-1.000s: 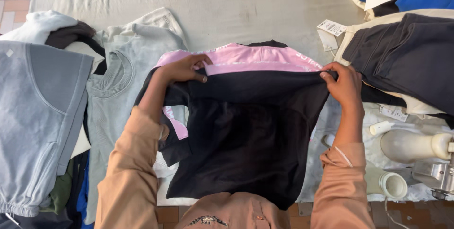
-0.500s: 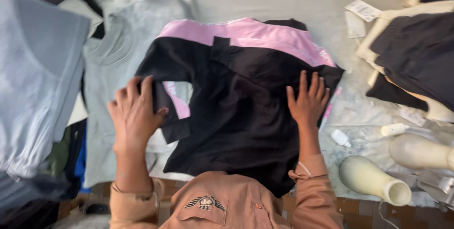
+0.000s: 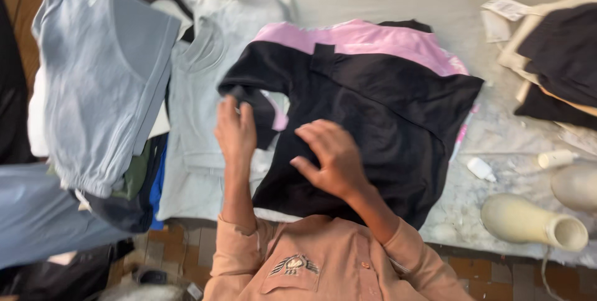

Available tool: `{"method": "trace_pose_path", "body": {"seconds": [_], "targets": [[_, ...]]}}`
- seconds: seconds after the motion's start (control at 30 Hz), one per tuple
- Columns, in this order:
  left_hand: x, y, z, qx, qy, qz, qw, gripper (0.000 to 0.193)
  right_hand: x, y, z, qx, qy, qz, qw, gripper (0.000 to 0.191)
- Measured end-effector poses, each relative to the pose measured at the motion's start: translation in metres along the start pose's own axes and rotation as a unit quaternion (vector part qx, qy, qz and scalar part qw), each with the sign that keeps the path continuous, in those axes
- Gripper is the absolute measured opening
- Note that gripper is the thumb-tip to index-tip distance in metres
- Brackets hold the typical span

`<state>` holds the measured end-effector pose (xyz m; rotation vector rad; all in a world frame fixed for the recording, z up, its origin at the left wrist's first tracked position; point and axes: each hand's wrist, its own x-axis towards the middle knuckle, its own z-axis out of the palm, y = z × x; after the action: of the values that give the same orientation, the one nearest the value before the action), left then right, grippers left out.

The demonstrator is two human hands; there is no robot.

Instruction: The person works at a garment finishing table. They hold a steam iron gun while arranging a black garment with pink trim, smooth and fold it flat, then lay out gray sweatpants, smooth the fabric, fold the legs, press a small round object against the fabric at several spots, and finally lift and hold up the folded sweatpants.

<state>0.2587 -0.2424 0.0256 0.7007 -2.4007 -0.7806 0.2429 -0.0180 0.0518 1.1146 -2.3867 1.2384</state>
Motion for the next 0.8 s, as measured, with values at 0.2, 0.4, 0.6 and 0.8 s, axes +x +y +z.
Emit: {"method": "trace_pose_path", "body": {"seconds": [0.2,0.4,0.6,0.8], "targets": [[0.079,0.121,-0.023,0.052,-0.013,0.343,0.938,0.014,0.020,0.016,-0.033,0.350,0.081,0.077,0.930,0.087],[-0.040,0.176,0.025,-0.110,-0.134,0.786,0.593,0.006,0.004,0.139,-0.075,0.467,0.213,0.407,0.755,0.069],[-0.015,0.089,0.058,-0.076,-0.130,0.444,0.883,0.013,-0.065,0.153,-0.059,0.212,0.207,0.442,0.847,0.055],[0.065,0.037,0.095,0.060,-0.277,0.262,0.922,0.048,0.014,0.113,0.019,-0.181,0.107,0.155,0.965,0.060]]}}
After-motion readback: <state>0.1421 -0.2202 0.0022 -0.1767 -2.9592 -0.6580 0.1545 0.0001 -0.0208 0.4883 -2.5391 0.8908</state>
